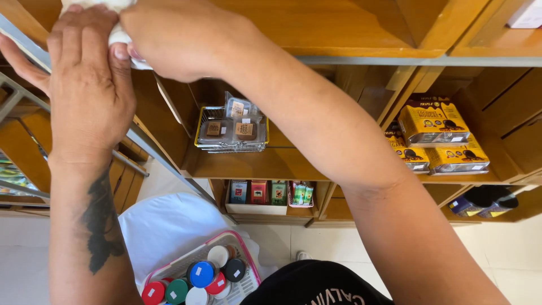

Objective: Wiping jars of food products with a cloth and placing them on grocery store shelves.

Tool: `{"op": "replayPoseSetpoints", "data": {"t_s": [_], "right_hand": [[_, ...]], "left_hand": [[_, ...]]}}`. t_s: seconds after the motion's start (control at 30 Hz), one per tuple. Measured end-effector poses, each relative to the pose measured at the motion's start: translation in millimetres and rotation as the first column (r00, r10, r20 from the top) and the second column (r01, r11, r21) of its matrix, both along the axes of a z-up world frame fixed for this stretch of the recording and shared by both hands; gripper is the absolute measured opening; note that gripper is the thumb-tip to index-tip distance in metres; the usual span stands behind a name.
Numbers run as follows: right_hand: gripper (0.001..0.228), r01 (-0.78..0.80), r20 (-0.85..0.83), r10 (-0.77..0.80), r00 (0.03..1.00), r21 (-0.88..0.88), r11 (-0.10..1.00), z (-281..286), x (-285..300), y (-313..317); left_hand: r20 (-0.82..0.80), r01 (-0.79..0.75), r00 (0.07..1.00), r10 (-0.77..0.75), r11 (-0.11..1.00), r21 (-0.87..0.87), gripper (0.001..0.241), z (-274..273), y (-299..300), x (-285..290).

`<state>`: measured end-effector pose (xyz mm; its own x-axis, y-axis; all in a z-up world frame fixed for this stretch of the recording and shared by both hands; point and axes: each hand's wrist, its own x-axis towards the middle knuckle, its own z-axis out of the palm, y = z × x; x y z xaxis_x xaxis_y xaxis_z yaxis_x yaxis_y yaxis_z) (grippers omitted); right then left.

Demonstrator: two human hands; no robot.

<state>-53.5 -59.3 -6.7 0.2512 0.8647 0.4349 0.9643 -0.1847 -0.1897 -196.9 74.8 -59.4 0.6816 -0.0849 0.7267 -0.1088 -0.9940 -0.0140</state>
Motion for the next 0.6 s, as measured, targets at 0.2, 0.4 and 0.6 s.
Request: {"op": "replayPoseSetpoints", "data": {"t_s": [0.2, 0.4, 0.6], "right_hand": [[0.025, -0.066, 0.174, 0.038, 0.984, 0.155, 0.986, -14, 7, -21], [0.038, 0.011, 0.291, -0.021, 0.956, 0.034, 0.999, -10, 7, -94], [0.037, 0.089, 0.460, -0.146, 0.876, 0.143, 0.986, -12, 10, -178]], "left_hand": [[0.029, -0.072, 0.997, 0.071, 0.997, 0.030, 0.031, 1, -40, 4], [0.082, -0.135, 0.989, 0.126, 0.983, 0.122, 0.038, -13, -75, 30], [0.091, -0.065, 0.995, 0.051, 0.986, 0.154, 0.040, -1, -142, 54]]}}
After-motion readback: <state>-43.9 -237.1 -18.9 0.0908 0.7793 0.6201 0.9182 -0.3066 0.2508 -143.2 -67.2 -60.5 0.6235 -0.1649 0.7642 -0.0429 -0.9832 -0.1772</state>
